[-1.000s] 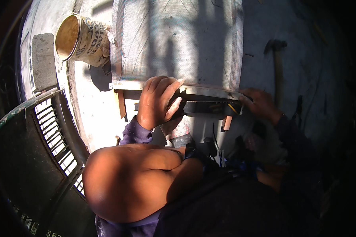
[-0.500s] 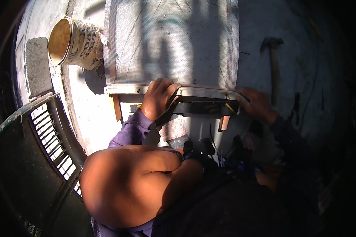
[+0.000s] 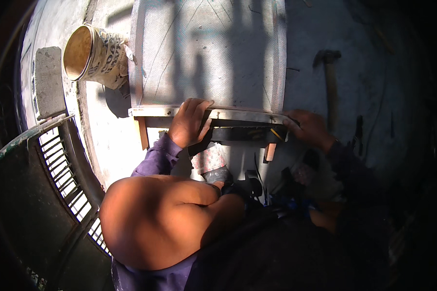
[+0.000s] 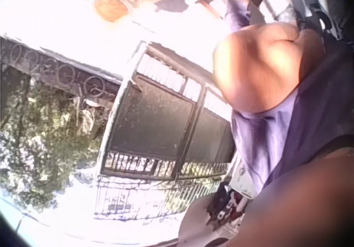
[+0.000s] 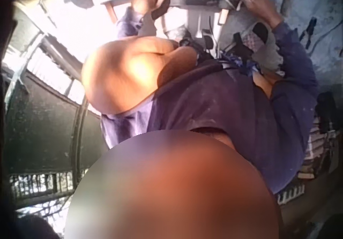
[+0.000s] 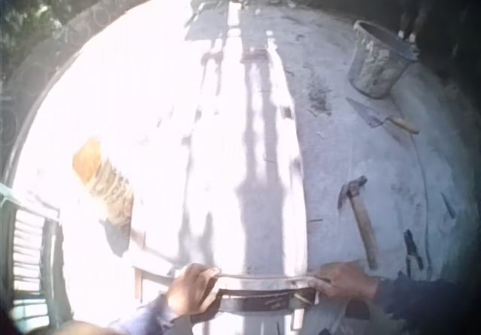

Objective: The person assembles a wooden frame by positioning wooden strips and hammering nails to secure them. The person repeatedly adjusts the strips and hammers nails at multiple points along the frame.

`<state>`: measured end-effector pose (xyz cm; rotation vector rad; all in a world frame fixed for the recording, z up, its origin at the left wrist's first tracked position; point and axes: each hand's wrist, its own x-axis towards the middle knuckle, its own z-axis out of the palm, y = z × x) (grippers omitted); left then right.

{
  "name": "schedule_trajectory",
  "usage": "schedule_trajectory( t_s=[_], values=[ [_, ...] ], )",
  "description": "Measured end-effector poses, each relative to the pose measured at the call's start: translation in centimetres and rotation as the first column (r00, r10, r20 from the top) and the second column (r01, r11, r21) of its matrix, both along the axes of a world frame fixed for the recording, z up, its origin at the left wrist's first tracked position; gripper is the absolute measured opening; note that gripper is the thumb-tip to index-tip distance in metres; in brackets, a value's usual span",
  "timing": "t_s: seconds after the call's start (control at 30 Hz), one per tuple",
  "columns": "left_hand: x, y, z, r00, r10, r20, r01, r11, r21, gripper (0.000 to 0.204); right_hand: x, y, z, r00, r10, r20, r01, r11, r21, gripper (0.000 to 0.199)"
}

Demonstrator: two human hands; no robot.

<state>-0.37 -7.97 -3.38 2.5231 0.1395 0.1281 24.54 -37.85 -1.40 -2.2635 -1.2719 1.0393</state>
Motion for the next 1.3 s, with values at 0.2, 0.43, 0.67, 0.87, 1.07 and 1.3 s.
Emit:
schedule_trajectory(
  t_s=[0.2, 0.43, 0.67, 0.87, 1.07, 1.3],
  values=[
    [-0.9, -1.5, -0.2, 0.99, 0.127, 0.054, -0.125, 0.992, -0.033, 0.042, 0.0, 0.1, 0.0, 0.999, -0.029, -0.037, 0.027, 0.998, -0.051, 0.038],
    [-1.7, -1.3, -2.1, 0.991, 0.106, 0.084, -0.107, 0.994, 0.008, 0.047, 2.0, -1.5, 0.1, 0.984, -0.036, 0.173, 0.017, 0.994, 0.11, 0.04],
    [-1.9, -1.4, -2.5, 0.989, 0.113, 0.1, -0.116, 0.993, 0.021, 0.047, 8.4, -8.3, -4.1, 0.686, -0.391, 0.613, 0.514, 0.858, -0.028, 0.059],
    [-1.9, -1.2, -2.3, 0.986, 0.125, 0.111, -0.129, 0.991, 0.023, 0.044, 9.9, -7.2, -5.9, 0.762, -0.418, 0.495, 0.533, 0.838, -0.114, 0.06],
    [-2.2, -1.2, -2.6, 0.984, 0.141, 0.11, -0.142, 0.99, 0.004, 0.046, 9.6, -4.9, 3.3, 0.809, -0.586, 0.044, 0.587, 0.808, -0.043, 0.047],
    [-2.1, -1.2, -2.9, 0.981, 0.145, 0.132, -0.146, 0.989, -0.003, 0.044, -3.7, -0.2, 8.2, 0.931, -0.08, -0.357, 0.06, 0.996, -0.067, 0.03]
  ],
)
